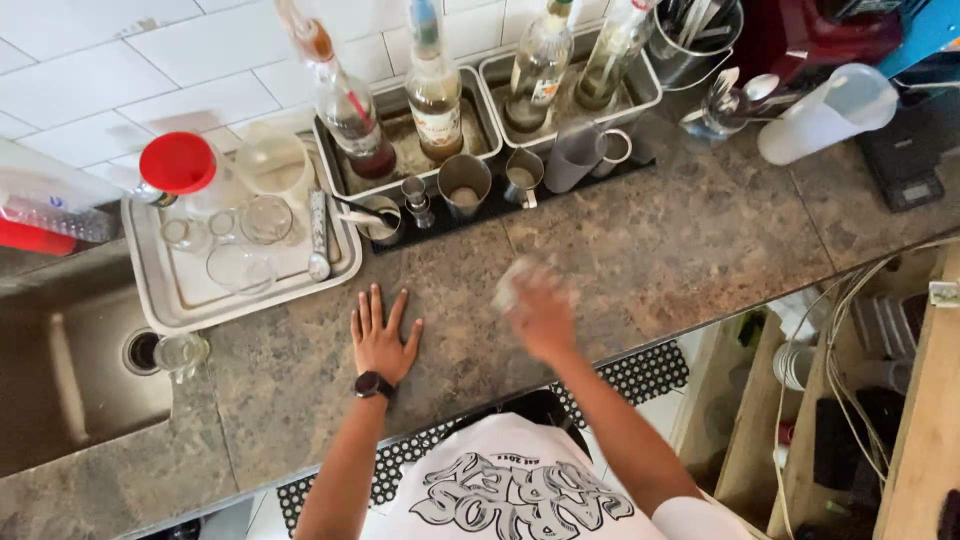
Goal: Wiping down a coffee shop preparation counter using a cloth.
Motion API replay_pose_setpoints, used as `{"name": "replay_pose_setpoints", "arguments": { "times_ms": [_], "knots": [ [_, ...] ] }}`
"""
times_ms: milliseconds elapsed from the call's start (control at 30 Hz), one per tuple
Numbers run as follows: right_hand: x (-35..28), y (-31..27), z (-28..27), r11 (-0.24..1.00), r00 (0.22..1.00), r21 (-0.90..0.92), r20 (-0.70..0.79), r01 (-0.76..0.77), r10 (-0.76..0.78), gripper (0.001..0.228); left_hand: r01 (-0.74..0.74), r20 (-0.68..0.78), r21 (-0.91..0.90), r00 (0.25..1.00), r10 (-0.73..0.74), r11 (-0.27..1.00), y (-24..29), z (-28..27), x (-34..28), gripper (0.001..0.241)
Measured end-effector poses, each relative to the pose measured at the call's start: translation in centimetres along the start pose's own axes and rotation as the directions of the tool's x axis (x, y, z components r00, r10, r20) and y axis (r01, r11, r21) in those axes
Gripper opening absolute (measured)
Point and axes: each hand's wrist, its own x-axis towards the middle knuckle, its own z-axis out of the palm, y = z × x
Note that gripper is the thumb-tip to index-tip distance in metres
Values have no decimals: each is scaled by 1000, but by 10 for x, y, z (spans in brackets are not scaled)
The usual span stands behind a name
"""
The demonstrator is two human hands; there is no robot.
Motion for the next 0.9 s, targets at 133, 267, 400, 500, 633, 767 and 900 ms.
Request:
{"name": "replay_pose_setpoints", "arguments": {
  "times_ms": [133, 267, 400, 500, 633, 767, 900],
  "knots": [
    [-39, -45, 26, 874, 862, -8, -160, 486, -480, 61, 10, 7, -25, 1000, -10, 1000, 0, -2, -1, 65],
    [-54, 9, 1, 873, 859, -15, -171, 488, -483, 63, 38, -7, -15, 999, -38, 999, 4, -6, -2, 66],
    [-40, 102, -24, 983, 960, -135, -232, 126, -155, 59, 53, -25, -14, 998, -53, 999, 6, -8, -3, 66],
    [-14, 144, -27, 961, 974, -162, -69, -223, 214, 67, 55, -50, 2, 997, -55, 998, 5, -7, -1, 66],
    [-8, 102, -30, 951, 960, -133, -64, -279, 273, 73, 78, -6, 13, 997, -78, 997, 8, -11, -4, 64],
    [-52, 22, -23, 989, 964, -143, -257, 29, -65, 65, 87, -8, 36, 996, -87, 996, 6, -8, -4, 65],
    [-105, -1, -7, 949, 945, -54, -94, 309, -313, 65, 82, -59, 53, 995, -79, 995, 4, 0, -3, 66]
  ]
}}
